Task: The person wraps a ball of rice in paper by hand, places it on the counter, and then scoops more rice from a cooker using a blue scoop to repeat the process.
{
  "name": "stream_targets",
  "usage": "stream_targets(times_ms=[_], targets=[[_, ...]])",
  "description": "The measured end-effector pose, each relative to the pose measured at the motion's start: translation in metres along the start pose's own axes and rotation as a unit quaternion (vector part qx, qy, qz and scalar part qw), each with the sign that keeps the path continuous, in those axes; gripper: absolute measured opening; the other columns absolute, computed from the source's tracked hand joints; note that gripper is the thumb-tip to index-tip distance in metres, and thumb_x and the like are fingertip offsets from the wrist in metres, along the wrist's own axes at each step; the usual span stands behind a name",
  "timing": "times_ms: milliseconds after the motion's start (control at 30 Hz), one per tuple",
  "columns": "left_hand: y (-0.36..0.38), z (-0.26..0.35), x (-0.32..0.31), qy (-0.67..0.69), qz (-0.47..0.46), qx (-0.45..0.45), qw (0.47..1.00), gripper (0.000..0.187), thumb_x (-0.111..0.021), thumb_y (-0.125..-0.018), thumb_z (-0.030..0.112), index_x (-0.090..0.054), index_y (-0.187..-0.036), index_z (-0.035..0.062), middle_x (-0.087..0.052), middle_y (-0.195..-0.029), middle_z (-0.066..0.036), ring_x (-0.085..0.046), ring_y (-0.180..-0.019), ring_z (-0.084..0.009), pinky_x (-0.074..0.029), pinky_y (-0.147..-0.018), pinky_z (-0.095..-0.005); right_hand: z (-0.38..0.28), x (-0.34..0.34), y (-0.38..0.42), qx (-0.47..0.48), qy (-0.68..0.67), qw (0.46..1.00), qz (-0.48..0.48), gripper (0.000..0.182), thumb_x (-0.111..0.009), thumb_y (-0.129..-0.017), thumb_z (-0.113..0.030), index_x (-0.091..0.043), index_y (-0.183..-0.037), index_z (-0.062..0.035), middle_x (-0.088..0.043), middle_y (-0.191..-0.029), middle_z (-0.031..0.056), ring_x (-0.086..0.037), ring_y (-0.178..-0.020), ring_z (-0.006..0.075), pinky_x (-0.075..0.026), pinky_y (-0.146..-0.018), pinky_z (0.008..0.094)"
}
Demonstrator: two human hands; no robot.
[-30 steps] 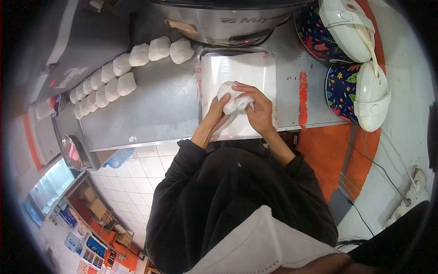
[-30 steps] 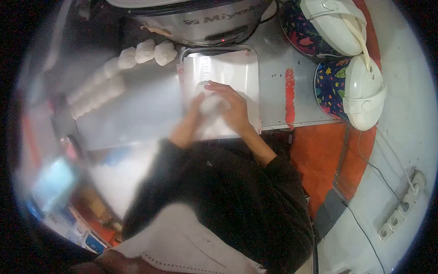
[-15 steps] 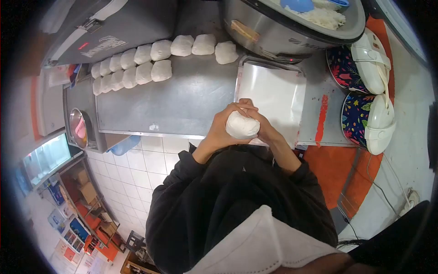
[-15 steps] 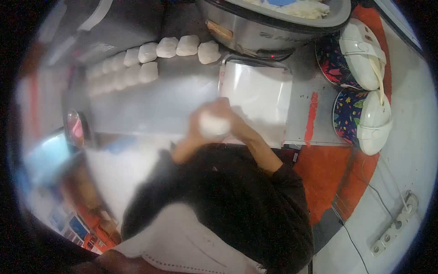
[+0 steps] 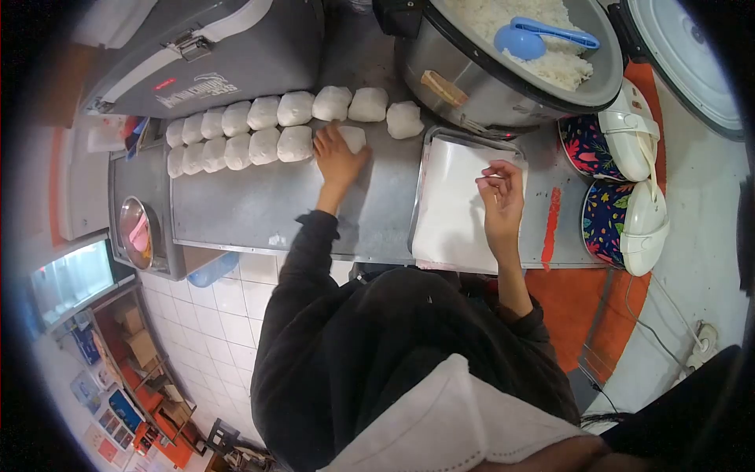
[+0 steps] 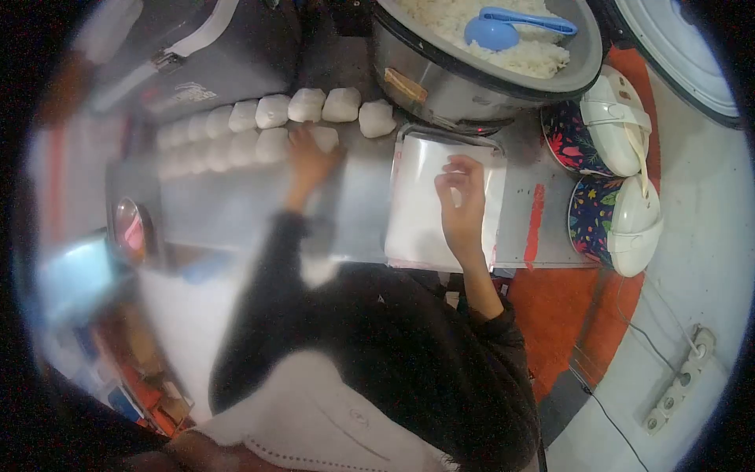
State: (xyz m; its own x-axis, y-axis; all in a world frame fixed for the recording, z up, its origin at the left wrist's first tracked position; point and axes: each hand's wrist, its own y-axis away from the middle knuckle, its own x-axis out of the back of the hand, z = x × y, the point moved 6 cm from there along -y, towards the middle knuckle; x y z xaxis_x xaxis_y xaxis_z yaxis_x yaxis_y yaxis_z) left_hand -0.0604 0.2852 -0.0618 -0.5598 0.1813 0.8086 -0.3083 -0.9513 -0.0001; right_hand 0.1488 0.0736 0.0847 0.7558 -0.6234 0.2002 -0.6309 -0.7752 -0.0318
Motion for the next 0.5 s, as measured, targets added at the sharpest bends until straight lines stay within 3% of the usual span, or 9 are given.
stream_targets(times_ms=[100,200,233,300,333,367,433,467,500], targets=[[0.02,0.032,0.002,-0.107,0.101,-0.165,0.975,0.068,-0.07,-0.068,0.025,-0.043,-0.127,0.0058,-0.043,-0.128,-0.019,-0.039,-0.119,-0.0374,-0.032,-0.1,-0.0459,-0.028,-0.013,-0.007,0.034,0.017,0.998,-0.039,0.02,-0.06,-0.083,-0.002,-0.056,-0.102,-0.0006,-0.059,-0.095,0.0084,-0.058,-0.087,0.0165,-0.044,-0.08,0.0283],[0.015,0.014,-0.003,-0.112,0.135,-0.14,0.974,0.057,-0.067,-0.069,0.014,-0.049,-0.123,0.0132,-0.044,-0.127,-0.014,-0.04,-0.118,-0.0365,-0.032,-0.101,-0.0459,-0.079,-0.005,-0.026,0.143,0.12,0.981,-0.049,0.01,-0.059,-0.082,-0.001,-0.061,-0.092,0.0,-0.061,-0.089,0.0098,-0.06,-0.084,0.0189,-0.046,-0.077,0.0289],[0.007,0.013,0.007,-0.09,0.065,-0.09,0.99,0.054,-0.067,-0.069,0.015,-0.051,-0.121,0.0129,-0.045,-0.128,-0.014,-0.04,-0.117,-0.035,-0.032,-0.1,-0.046,-0.1,0.005,-0.039,0.19,0.163,0.968,-0.022,0.007,-0.06,-0.081,0.0,-0.063,-0.087,0.0001,-0.063,-0.085,0.0101,-0.061,-0.081,0.0203,-0.046,-0.077,0.0289],[0.008,-0.008,0.014,-0.133,0.145,-0.11,0.974,0.055,-0.068,-0.072,0.023,-0.049,-0.122,0.0137,-0.044,-0.129,-0.013,-0.041,-0.118,-0.0329,-0.032,-0.1,-0.0461,-0.133,0.032,-0.077,0.211,0.19,0.959,0.018,0.01,-0.058,-0.082,0.0,-0.065,-0.09,-0.0016,-0.065,-0.088,0.0103,-0.062,-0.082,0.022,-0.047,-0.077,0.0316],[-0.003,-0.025,0.01,-0.079,0.088,-0.022,0.993,0.055,-0.068,-0.073,0.026,-0.048,-0.123,0.0127,-0.044,-0.129,-0.013,-0.04,-0.12,-0.0331,-0.031,-0.1,-0.0459,-0.152,0.041,-0.104,0.259,0.221,0.94,0.029,0.011,-0.055,-0.084,0.0,-0.064,-0.09,-0.0018,-0.064,-0.089,0.0102,-0.061,-0.083,0.0204,-0.046,-0.078,0.0304],[-0.002,-0.038,0.002,-0.069,0.125,-0.067,0.987,0.055,-0.067,-0.074,0.026,-0.048,-0.123,0.0119,-0.044,-0.129,-0.013,-0.039,-0.12,-0.0331,-0.03,-0.101,-0.046,-0.166,0.049,-0.137,0.307,0.252,0.917,0.037,0.013,-0.052,-0.087,0.001,-0.064,-0.09,-0.0019,-0.064,-0.089,0.01,-0.059,-0.083,0.0187,-0.045,-0.079,0.0293],[0.005,-0.042,-0.003,-0.057,0.165,-0.117,0.978,0.054,-0.067,-0.074,0.026,-0.047,-0.123,0.0111,-0.045,-0.128,-0.014,-0.038,-0.121,-0.033,-0.029,-0.101,-0.0462,-0.156,0.047,-0.214,0.459,0.433,0.773,-0.062,0.019,-0.059,-0.081,-0.007,-0.063,-0.099,-0.0057,-0.064,-0.093,0.0092,-0.062,-0.078,0.0259,-0.048,-0.076,0.0362],[0.009,-0.031,0.005,-0.107,0.169,-0.111,0.973,0.054,-0.066,-0.075,0.023,-0.046,-0.123,0.01,-0.043,-0.129,-0.014,-0.037,-0.122,-0.0336,-0.029,-0.101,-0.0464,-0.136,0.059,-0.245,0.459,0.435,0.773,-0.056,0.019,-0.059,-0.081,-0.007,-0.063,-0.099,-0.0057,-0.064,-0.093,0.0092,-0.062,-0.078,0.0259,-0.048,-0.076,0.0362],[0.007,-0.015,0.015,-0.157,0.175,-0.108,0.966,0.054,-0.066,-0.075,0.02,-0.045,-0.124,0.0088,-0.041,-0.13,-0.015,-0.036,-0.123,-0.0342,-0.029,-0.101,-0.0467,-0.098,0.058,-0.272,0.459,0.601,0.645,-0.111,0.025,-0.059,-0.08,-0.009,-0.062,-0.105,-0.0084,-0.063,-0.09,0.008,-0.062,-0.078,0.0251,-0.049,-0.074,0.0358]])
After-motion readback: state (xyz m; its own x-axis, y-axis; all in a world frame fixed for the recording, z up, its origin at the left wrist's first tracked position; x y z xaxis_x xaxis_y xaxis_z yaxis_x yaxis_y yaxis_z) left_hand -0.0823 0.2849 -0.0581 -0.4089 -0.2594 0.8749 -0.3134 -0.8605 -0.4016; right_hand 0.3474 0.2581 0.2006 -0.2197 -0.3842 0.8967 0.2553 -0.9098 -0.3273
